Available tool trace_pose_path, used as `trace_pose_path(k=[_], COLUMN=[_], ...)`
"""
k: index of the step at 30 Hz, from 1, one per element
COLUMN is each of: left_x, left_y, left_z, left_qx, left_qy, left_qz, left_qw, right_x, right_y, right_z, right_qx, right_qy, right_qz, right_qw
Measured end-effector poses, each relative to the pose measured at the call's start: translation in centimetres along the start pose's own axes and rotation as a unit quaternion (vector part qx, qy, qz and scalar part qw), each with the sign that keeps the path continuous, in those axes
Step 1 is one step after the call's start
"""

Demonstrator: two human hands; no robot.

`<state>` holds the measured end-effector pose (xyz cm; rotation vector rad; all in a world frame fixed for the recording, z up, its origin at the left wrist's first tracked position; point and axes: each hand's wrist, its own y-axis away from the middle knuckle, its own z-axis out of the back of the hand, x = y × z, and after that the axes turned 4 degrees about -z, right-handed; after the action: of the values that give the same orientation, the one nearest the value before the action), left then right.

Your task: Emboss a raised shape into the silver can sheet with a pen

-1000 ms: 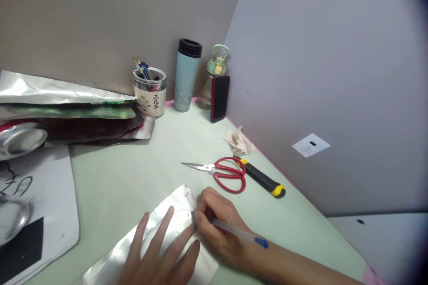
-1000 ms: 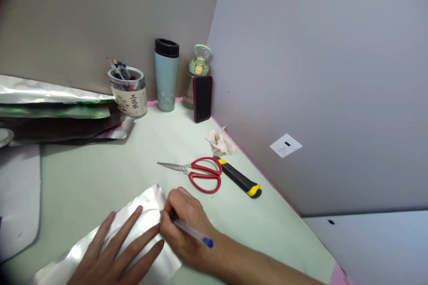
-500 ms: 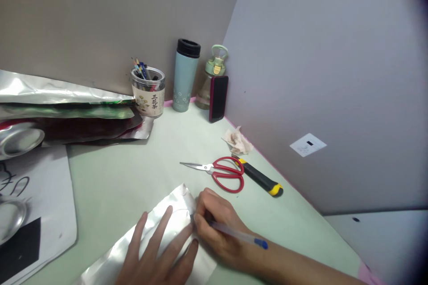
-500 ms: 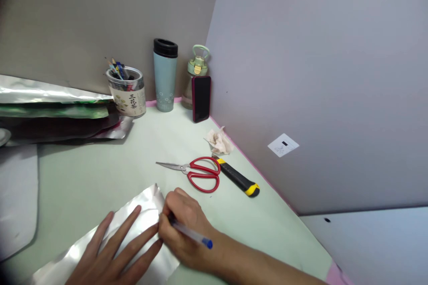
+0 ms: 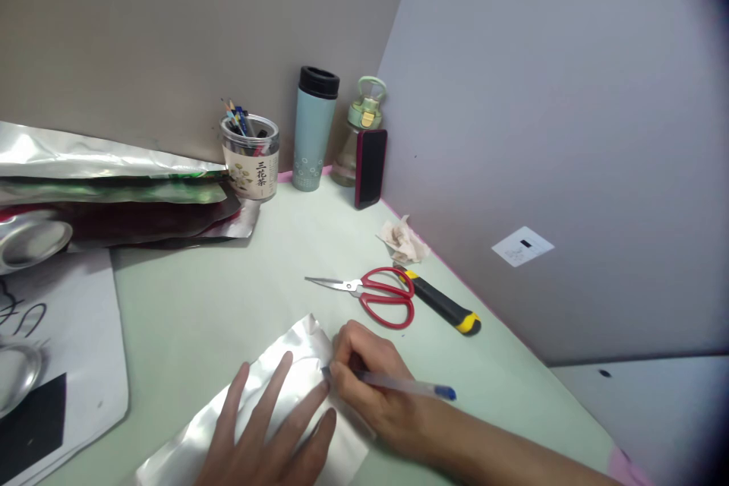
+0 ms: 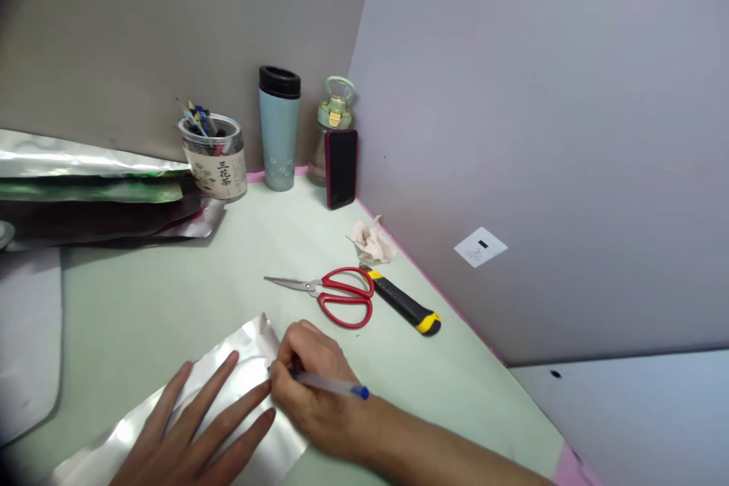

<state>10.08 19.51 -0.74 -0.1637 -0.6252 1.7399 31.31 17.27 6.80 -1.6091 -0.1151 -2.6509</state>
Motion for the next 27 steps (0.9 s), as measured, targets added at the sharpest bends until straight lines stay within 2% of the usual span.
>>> trace_pose_path(k=[2, 4, 14, 27], left_x=[-0.4, -0.8, -1.0, -0.9], left_y=[0.0, -0.1, 0.0, 0.0], left_z=[-0.2, -0.4, -0.2, -0.4], left_qx=[-0.017, -0.027, -0.026, -0.014], left_qy=[0.03, 0.044, 0.051, 0.052], left_qz=[0.053, 0.076, 0.085, 0.085], left_qw=[0.998, 0.996, 0.995, 0.995], right_x=[0.0, 0.0, -0.7, -1.1], right_y=[-0.1, -0.2, -0.1, 0.0], right_z=[-0.1, -0.2, -0.6, -0.9], right_qx=[-0.018, -0.027, -0.031, -0.033], right_qy=[-0.017, -0.021, 0.006, 0.041], right_qz=[-0.02, -0.024, -0.021, 0.019], right_qw=[0.999, 0.999, 0.999, 0.998])
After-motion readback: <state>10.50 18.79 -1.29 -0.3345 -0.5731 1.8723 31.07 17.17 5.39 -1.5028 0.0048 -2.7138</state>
